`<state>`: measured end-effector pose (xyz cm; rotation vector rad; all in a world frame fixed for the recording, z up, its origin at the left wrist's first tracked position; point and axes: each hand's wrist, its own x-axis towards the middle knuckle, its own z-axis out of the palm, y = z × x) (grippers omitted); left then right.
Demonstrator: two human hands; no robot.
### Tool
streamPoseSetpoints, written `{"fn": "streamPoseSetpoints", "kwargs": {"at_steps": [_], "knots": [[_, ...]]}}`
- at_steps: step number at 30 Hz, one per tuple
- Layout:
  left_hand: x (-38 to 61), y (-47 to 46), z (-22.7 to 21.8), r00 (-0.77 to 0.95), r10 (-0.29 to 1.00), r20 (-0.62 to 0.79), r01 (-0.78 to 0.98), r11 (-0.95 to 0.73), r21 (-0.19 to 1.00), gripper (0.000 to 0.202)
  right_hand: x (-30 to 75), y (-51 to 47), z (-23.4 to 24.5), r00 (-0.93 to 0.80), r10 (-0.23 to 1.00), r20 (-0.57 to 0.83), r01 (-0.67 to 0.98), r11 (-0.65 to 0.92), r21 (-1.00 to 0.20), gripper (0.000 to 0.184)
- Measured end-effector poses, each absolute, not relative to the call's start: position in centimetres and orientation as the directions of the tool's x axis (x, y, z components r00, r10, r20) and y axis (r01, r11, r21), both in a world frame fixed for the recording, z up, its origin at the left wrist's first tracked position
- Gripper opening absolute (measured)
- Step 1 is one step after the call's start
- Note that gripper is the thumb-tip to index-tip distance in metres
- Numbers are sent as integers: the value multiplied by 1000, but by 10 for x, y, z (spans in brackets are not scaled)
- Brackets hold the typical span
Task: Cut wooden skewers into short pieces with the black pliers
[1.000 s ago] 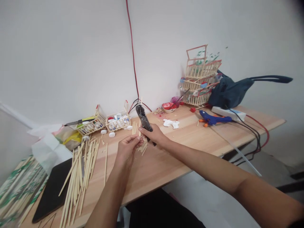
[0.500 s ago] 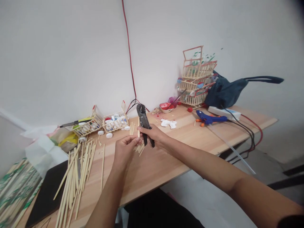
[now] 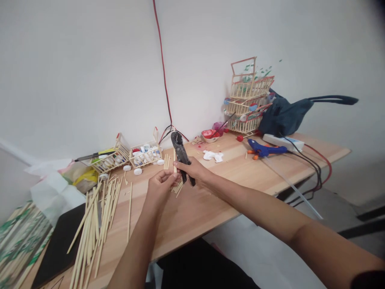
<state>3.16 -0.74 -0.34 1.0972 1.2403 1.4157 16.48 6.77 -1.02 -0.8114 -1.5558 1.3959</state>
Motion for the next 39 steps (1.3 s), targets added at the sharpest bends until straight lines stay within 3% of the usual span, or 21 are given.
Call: {"fn": "streamPoseSetpoints", "kwargs": {"at_steps": [9, 19, 25, 30, 35, 39], "knots": [[27, -2, -11, -222, 975, -6, -171, -33, 985, 43, 160, 58, -7, -408, 856, 317, 16, 354, -935, 27], [24, -7, -3, -182, 980, 77, -63, -89, 994, 38, 158, 58, -11, -392, 849, 355, 135, 435, -890, 22], [18, -10, -1, -132, 991, 9, -187, -34, 982, 35, 169, 57, 6, -471, 852, 229, 96, 308, -947, 25], [11, -12, 1, -143, 987, 73, -307, -114, 945, 28, 207, 53, 37, -576, 814, 79, 268, 279, -922, 44], [13, -14, 4, -72, 990, 119, -309, -136, 941, 24, 241, 46, 56, -678, 725, -123, 536, 372, -758, 54], [16, -16, 5, -25, 993, 116, -281, -118, 952, 24, 244, 41, 58, -717, 663, -215, 614, 456, -644, 57]]}}
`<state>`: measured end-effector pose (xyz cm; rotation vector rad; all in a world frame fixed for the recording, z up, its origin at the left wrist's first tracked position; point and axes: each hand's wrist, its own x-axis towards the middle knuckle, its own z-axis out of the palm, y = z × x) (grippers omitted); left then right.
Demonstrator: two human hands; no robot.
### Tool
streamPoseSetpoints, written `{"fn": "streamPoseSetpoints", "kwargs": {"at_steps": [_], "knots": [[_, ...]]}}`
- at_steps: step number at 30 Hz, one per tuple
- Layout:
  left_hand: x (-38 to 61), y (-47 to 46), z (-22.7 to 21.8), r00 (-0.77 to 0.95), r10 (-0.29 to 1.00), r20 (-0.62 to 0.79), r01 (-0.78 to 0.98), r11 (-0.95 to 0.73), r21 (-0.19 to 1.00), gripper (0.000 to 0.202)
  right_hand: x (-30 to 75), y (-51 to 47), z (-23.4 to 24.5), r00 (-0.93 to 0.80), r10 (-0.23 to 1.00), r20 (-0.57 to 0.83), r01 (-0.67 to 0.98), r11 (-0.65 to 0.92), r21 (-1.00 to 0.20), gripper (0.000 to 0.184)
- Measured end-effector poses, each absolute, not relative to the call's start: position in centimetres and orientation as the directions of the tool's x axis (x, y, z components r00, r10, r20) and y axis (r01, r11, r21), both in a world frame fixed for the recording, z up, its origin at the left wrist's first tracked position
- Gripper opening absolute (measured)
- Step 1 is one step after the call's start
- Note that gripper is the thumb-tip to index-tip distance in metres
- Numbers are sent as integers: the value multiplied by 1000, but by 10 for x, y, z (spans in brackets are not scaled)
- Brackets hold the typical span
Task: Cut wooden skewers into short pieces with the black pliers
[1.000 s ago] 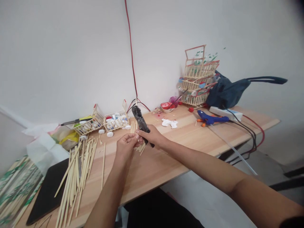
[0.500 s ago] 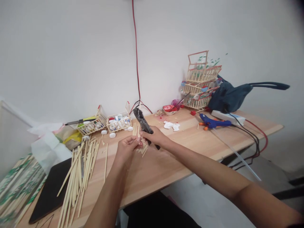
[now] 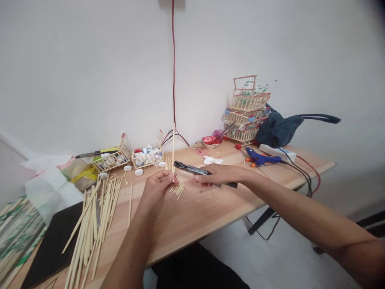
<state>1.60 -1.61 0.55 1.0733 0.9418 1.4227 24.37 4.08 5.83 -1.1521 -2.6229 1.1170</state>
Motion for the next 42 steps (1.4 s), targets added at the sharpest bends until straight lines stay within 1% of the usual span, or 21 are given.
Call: {"fn": "streamPoseSetpoints", "kwargs": {"at_steps": [5, 9, 15, 22, 27, 31, 36, 42], "knots": [[16, -17, 6, -19, 994, 104, -271, -105, 957, 26, 235, 41, 57, -734, 632, -249, 617, 467, -633, 58], [16, -15, 6, -26, 996, 84, -280, -87, 956, 27, 231, 39, 57, -741, 613, -276, 610, 442, -658, 56], [16, -15, 5, 64, 997, 37, -254, -19, 967, 30, 227, 35, 63, -745, 619, -246, 574, 409, -709, 54], [16, -17, 5, 110, 993, 35, -265, -5, 964, 28, 231, 39, 58, -745, 620, -246, 590, 439, -678, 55], [16, -18, 7, 122, 992, 17, -263, 16, 965, 28, 232, 37, 56, -730, 645, -227, 610, 463, -644, 56], [16, -19, 8, 116, 993, 11, -268, 21, 963, 28, 231, 34, 58, -730, 651, -207, 606, 479, -635, 55], [16, -19, 8, 151, 988, 15, -255, 24, 967, 26, 234, 35, 57, -725, 657, -208, 614, 480, -626, 57], [16, -18, 6, 156, 988, 4, -214, 30, 976, 24, 236, 32, 51, -727, 673, -137, 602, 528, -599, 55]]}}
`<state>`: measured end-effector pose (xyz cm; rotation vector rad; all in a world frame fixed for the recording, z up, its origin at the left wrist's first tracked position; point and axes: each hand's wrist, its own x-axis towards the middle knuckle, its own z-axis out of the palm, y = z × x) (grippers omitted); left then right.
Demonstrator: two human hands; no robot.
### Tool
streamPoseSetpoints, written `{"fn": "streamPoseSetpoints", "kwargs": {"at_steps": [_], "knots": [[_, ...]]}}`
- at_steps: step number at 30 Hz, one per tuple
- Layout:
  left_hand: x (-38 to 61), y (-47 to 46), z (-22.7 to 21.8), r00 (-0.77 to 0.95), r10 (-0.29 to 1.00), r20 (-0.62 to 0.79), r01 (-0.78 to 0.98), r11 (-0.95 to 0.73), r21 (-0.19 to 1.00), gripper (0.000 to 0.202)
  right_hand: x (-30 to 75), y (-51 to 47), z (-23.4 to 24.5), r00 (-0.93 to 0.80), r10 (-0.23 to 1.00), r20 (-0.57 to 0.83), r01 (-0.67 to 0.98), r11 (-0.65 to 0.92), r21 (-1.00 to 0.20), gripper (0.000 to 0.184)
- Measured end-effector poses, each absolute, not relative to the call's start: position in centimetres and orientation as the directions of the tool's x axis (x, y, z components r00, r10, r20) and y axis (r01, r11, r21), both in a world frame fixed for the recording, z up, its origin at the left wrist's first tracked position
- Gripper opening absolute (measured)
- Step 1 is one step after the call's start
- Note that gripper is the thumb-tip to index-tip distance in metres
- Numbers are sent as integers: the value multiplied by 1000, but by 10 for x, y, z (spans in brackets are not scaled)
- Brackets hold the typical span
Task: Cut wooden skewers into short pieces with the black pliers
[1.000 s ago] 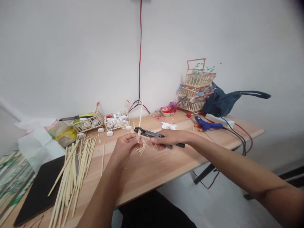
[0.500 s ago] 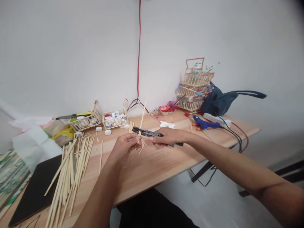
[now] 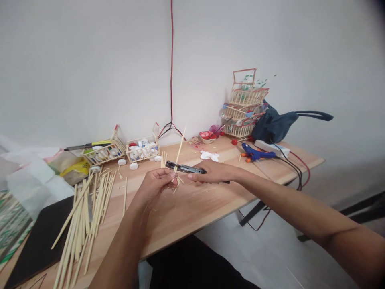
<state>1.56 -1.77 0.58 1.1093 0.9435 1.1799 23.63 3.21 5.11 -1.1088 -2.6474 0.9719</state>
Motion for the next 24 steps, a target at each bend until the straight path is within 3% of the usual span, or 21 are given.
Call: {"fn": "streamPoseSetpoints", "kwargs": {"at_steps": [6, 24], "knots": [[16, -15, 2, 158, 987, -26, -203, 58, 977, 23, 234, 29, 39, -700, 712, -46, 625, 580, -523, 58], [18, -9, -8, 194, 979, -59, -121, 84, 989, 22, 241, 32, 22, -706, 705, -59, 638, 599, -484, 62]]}}
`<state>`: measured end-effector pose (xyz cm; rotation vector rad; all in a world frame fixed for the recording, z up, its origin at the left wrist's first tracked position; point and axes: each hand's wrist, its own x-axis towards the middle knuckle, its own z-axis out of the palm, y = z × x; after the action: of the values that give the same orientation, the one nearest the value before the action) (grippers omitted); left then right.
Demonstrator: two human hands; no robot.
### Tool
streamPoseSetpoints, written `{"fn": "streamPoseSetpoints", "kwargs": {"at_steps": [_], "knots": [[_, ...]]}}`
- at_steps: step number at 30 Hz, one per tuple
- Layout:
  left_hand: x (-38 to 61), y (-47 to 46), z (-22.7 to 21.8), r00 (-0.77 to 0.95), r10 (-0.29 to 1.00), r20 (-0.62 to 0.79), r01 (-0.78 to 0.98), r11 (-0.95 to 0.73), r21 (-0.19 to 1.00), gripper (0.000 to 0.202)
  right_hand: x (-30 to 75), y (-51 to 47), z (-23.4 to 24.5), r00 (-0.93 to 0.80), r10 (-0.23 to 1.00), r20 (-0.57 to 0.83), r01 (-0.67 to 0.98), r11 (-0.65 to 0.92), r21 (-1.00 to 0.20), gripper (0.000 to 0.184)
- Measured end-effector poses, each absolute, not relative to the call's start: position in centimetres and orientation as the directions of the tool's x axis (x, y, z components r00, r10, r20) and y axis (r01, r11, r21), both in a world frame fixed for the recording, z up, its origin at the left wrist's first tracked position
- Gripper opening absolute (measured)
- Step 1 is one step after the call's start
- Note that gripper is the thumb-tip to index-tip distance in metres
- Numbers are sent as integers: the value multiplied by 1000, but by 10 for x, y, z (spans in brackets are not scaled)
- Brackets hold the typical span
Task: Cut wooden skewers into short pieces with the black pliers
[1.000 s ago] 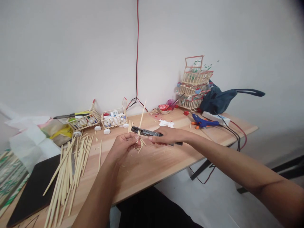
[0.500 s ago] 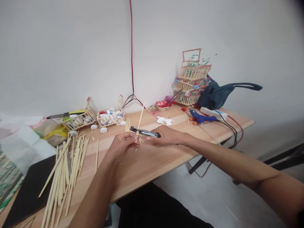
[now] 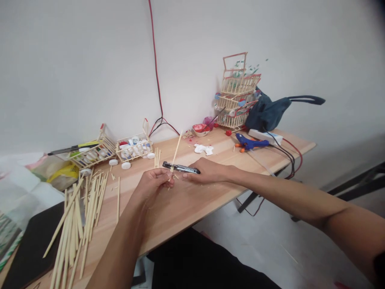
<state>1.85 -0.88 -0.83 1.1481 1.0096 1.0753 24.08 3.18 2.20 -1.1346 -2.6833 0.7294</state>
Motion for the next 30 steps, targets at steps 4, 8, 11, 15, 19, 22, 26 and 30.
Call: {"fn": "streamPoseSetpoints", "kwargs": {"at_steps": [4, 8, 11, 15, 19, 22, 26, 30], "knots": [[20, -9, -8, 185, 981, -58, -132, 83, 988, 24, 240, 29, 22, -683, 728, -56, 660, 584, -473, 65], [21, -9, -6, 173, 981, -85, -113, 106, 988, 27, 237, 27, 23, -656, 752, -62, 695, 570, -439, 65], [22, -9, -6, 168, 982, -89, -94, 106, 990, 28, 235, 25, 24, -641, 765, -62, 711, 561, -424, 64], [21, -9, -9, 165, 982, -88, -86, 103, 991, 31, 235, 24, 21, -629, 777, -26, 718, 568, -402, 63], [20, -6, -12, 132, 989, -67, -126, 83, 989, 33, 231, 25, 19, -586, 810, -14, 753, 539, -378, 67], [18, -5, -13, 91, 994, -56, -148, 69, 987, 36, 225, 27, 21, -549, 835, -23, 786, 507, -353, 73], [17, -4, -13, 67, 996, -51, -166, 62, 984, 38, 222, 26, 24, -525, 850, -39, 822, 496, -279, 78], [19, -4, -13, 69, 996, -64, -160, 74, 984, 35, 222, 26, 21, -519, 853, -56, 838, 495, -232, 82]]}}
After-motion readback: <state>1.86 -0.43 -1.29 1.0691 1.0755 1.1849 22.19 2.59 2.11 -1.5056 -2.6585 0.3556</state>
